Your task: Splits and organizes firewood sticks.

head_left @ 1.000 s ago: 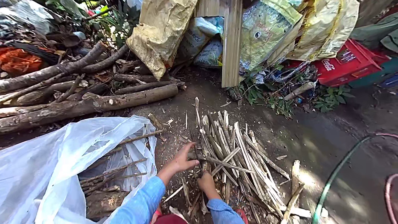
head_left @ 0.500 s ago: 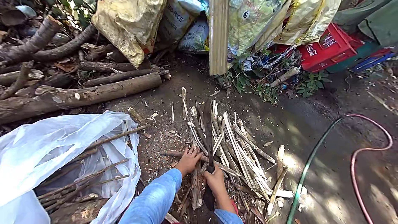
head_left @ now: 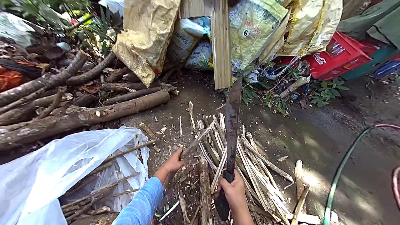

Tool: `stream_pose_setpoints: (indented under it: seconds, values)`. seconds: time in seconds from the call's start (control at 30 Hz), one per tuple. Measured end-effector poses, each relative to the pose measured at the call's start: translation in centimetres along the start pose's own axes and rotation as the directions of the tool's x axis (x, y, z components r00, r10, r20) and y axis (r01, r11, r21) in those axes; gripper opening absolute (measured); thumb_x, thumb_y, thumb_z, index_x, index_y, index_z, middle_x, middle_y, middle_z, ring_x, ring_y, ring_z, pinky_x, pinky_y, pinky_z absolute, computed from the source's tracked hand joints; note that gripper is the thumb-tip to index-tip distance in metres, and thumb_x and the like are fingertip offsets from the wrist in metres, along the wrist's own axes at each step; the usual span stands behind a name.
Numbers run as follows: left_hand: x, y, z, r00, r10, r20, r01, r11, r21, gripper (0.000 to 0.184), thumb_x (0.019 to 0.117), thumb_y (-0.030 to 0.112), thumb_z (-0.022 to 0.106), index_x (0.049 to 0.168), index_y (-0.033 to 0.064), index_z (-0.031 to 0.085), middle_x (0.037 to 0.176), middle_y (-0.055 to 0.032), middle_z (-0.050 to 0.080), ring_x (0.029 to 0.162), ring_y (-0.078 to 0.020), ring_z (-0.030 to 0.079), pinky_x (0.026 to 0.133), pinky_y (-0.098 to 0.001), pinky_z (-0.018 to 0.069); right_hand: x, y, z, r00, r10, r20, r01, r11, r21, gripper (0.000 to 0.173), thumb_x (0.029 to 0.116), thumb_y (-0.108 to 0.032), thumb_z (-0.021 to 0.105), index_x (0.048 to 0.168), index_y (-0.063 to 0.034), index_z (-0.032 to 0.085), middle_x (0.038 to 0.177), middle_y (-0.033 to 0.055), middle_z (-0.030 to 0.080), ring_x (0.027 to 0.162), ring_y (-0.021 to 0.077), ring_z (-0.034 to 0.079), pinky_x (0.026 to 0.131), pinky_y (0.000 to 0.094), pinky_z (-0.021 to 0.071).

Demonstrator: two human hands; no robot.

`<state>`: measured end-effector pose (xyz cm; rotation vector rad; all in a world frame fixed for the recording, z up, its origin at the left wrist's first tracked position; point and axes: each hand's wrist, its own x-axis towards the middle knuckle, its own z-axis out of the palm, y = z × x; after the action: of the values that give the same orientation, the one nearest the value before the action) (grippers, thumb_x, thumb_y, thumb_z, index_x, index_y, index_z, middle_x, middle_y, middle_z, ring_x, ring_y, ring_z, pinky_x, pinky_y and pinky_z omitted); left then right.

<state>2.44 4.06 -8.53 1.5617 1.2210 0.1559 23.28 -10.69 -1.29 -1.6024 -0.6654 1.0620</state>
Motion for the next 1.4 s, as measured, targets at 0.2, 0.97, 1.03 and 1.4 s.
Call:
stream_pose_setpoints:
  seconds: [0.2,0.97,1.03,1.4]
  values:
    - [-0.4,3.6,-2.9,0.986,0.129,-0.105,-0.137,0.988,-0.077,0.046,0.1013,0.007,0.061,0.142,-0.0075,0.044,0.119,-0.0253,0.063,0.106,-0.0301,0.065,0.098,-0.0456,0.0517,-2.2,-2.8,0.6,0.99,-0.084,0.116,0.099,0.987,-0.125,0.037,0.0724,-0.003,0.065,0.109,0.0013,0.059,0.067,0.001,0.062,0.048,0.009,0.059,0.048,0.0265,0.0532]
    - [-1.5,7.2,-3.3,0.985,0.156,-0.078,-0.136,0.967,0.214,0.035,0.1067,0.015,0.055,0.132,-0.008,0.059,0.127,-0.0295,0.065,0.124,-0.0408,0.062,0.112,-0.0549,0.0429,-6.2,-10.3,0.7,0.948,0.059,0.312,0.247,0.482,-0.84,0.047,0.0881,-0.013,0.068,0.132,0.0034,0.06,0.099,0.0242,0.072,0.095,0.0411,0.071,0.085,0.0589,0.0539]
    - [-1.3,7.3,-3.1,0.984,0.153,-0.085,-0.132,0.967,0.217,0.035,0.107,0.015,0.055,0.133,-0.0084,0.058,0.127,-0.0301,0.064,0.124,-0.0413,0.061,0.111,-0.0555,0.0428,-6.1,-10.7,0.7,0.955,0.081,0.286,0.221,0.452,-0.864,0.046,0.0884,-0.014,0.068,0.131,0.0026,0.06,0.1,0.0236,0.072,0.096,0.0409,0.071,0.085,0.0585,0.054]
    - [-0.4,6.8,-2.2,0.968,0.198,-0.155,-0.159,0.959,0.233,0.037,0.1072,0.013,0.054,0.139,-0.0044,0.055,0.129,-0.0289,0.064,0.125,-0.0412,0.062,0.111,-0.0554,0.0438,-5.2,-11.1,0.9,0.969,0.141,0.201,0.127,0.413,-0.902,0.046,0.091,-0.015,0.068,0.133,0.0002,0.057,0.102,0.023,0.072,0.099,0.0395,0.071,0.086,0.0577,0.0544]
